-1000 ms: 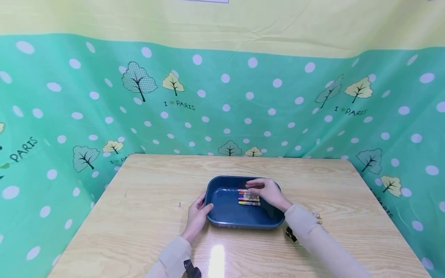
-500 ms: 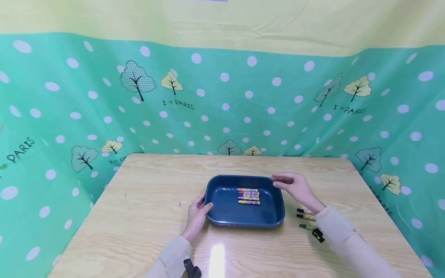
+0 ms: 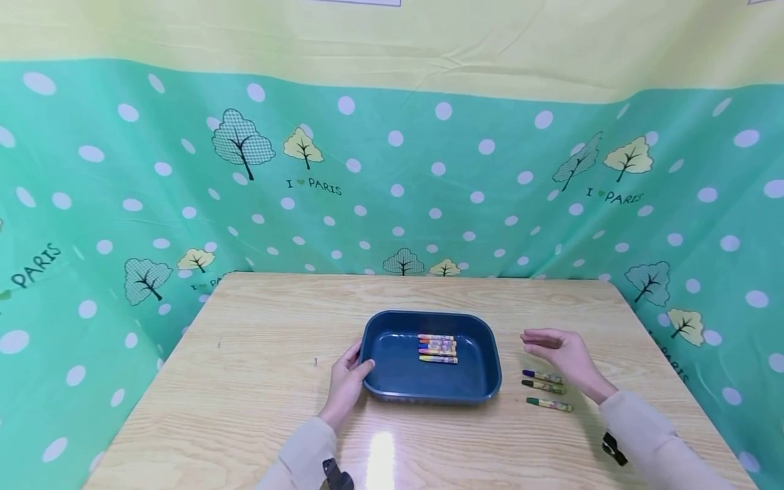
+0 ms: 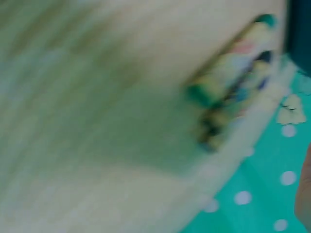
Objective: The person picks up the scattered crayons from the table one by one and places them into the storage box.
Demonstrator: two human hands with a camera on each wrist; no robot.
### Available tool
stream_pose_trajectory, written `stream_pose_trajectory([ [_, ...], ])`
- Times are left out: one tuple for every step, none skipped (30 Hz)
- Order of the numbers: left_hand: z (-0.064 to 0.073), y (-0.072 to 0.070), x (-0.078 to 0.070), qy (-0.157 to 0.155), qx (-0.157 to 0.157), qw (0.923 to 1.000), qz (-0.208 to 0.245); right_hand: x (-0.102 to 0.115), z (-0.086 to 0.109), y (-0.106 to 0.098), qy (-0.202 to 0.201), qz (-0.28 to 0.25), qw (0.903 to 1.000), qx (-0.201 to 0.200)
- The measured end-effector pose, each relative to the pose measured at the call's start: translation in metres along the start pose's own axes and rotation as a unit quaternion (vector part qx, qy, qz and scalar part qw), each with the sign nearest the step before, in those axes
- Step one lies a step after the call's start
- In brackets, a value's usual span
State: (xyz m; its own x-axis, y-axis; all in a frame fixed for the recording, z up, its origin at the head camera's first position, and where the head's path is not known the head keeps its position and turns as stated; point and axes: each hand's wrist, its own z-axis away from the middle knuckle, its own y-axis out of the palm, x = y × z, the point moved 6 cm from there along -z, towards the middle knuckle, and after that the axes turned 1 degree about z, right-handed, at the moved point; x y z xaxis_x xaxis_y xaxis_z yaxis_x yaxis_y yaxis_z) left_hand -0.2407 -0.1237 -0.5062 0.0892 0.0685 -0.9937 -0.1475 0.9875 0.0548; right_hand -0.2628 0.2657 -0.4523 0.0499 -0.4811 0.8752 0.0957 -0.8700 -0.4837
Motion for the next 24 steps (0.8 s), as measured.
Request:
stream_pose_trajectory([
  [0.0, 0.0, 0.0, -0.001, -0.001, 1.0, -0.001, -0.005, 0.001, -0.002, 0.004, 0.01, 0.9999, 0.0],
  [0.0, -0.001, 0.0, 0.0, -0.002, 1.0, -0.003, -0.01, 0.001, -0.004, 0.008, 0.021, 0.9998, -0.001],
  [0.0, -0.001, 0.0, -0.002, -0.003, 1.0, -0.003, -0.015, 0.001, -0.005, 0.013, 0.031, 0.9994, -0.002],
  [0.0, -0.001, -0.001, -0.001, -0.003, 1.0, -0.004, -0.019, 0.002, -0.006, 0.018, 0.041, 0.999, 0.0],
  [0.0, -0.001, -0.001, -0.001, -0.004, 1.0, -0.004, -0.024, 0.002, -0.008, 0.023, 0.049, 0.9986, 0.002],
  [0.0, -0.001, -0.002, 0.0, -0.004, 1.0, -0.007, -0.028, 0.003, -0.008, 0.027, 0.055, 0.9981, 0.004],
  [0.001, -0.001, -0.002, -0.001, -0.004, 0.9999, -0.009, -0.032, 0.003, -0.009, 0.033, 0.057, 0.9978, 0.006],
  [0.001, -0.001, -0.002, -0.002, -0.004, 0.9999, -0.009, -0.036, 0.003, -0.009, 0.037, 0.058, 0.9976, 0.008],
  [0.002, -0.001, -0.002, -0.005, -0.005, 0.9999, -0.009, -0.039, 0.003, -0.009, 0.042, 0.053, 0.9976, 0.011],
  [0.002, 0.0, -0.002, -0.006, -0.004, 0.9999, -0.012, -0.042, 0.003, -0.009, 0.042, 0.051, 0.9977, 0.016],
  [0.002, 0.001, -0.002, -0.007, -0.005, 0.9999, -0.011, -0.044, 0.004, -0.009, 0.045, 0.045, 0.9978, 0.018],
  [0.002, 0.001, -0.003, -0.007, -0.004, 0.9999, -0.011, -0.047, 0.005, -0.009, 0.046, 0.039, 0.9979, 0.022],
  [0.002, 0.002, -0.003, -0.01, -0.005, 0.9999, -0.007, -0.049, 0.005, -0.009, 0.051, 0.035, 0.9979, 0.021],
  [0.002, 0.002, -0.003, -0.01, -0.005, 0.9999, -0.005, -0.051, 0.006, -0.009, 0.052, 0.036, 0.9977, 0.025],
  [0.002, 0.001, -0.003, -0.011, -0.007, 0.9999, -0.003, -0.052, 0.006, -0.008, 0.053, 0.038, 0.9974, 0.031],
  [0.002, 0.001, -0.003, -0.009, -0.007, 0.9999, -0.001, -0.053, 0.007, -0.007, 0.053, 0.046, 0.9969, 0.036],
  [0.002, 0.001, -0.003, -0.009, -0.008, 0.9999, 0.001, -0.055, 0.007, -0.007, 0.06, 0.048, 0.9964, 0.035],
  [0.002, 0.001, -0.003, -0.008, -0.008, 0.9999, 0.001, -0.056, 0.008, -0.006, 0.06, 0.054, 0.9961, 0.035],
  [0.002, 0.002, -0.003, -0.007, -0.007, 0.9999, 0.002, -0.057, 0.008, -0.006, 0.062, 0.058, 0.9958, 0.033],
  [0.002, 0.002, -0.003, -0.006, -0.007, 1.0, 0.002, -0.057, 0.009, -0.005, 0.058, 0.064, 0.9956, 0.035],
  [0.002, 0.002, -0.003, -0.006, -0.008, 1.0, 0.0, -0.058, 0.01, -0.004, 0.057, 0.065, 0.9957, 0.034],
  [0.003, 0.001, -0.003, -0.006, -0.008, 1.0, -0.001, -0.059, 0.01, -0.003, 0.055, 0.069, 0.9956, 0.032],
  [0.003, 0.001, -0.002, -0.006, -0.008, 0.9999, -0.004, -0.06, 0.011, -0.003, 0.054, 0.07, 0.9957, 0.028],
  [0.003, 0.001, -0.002, -0.007, -0.009, 0.9999, -0.005, -0.06, 0.012, -0.002, 0.047, 0.074, 0.9958, 0.028],
])
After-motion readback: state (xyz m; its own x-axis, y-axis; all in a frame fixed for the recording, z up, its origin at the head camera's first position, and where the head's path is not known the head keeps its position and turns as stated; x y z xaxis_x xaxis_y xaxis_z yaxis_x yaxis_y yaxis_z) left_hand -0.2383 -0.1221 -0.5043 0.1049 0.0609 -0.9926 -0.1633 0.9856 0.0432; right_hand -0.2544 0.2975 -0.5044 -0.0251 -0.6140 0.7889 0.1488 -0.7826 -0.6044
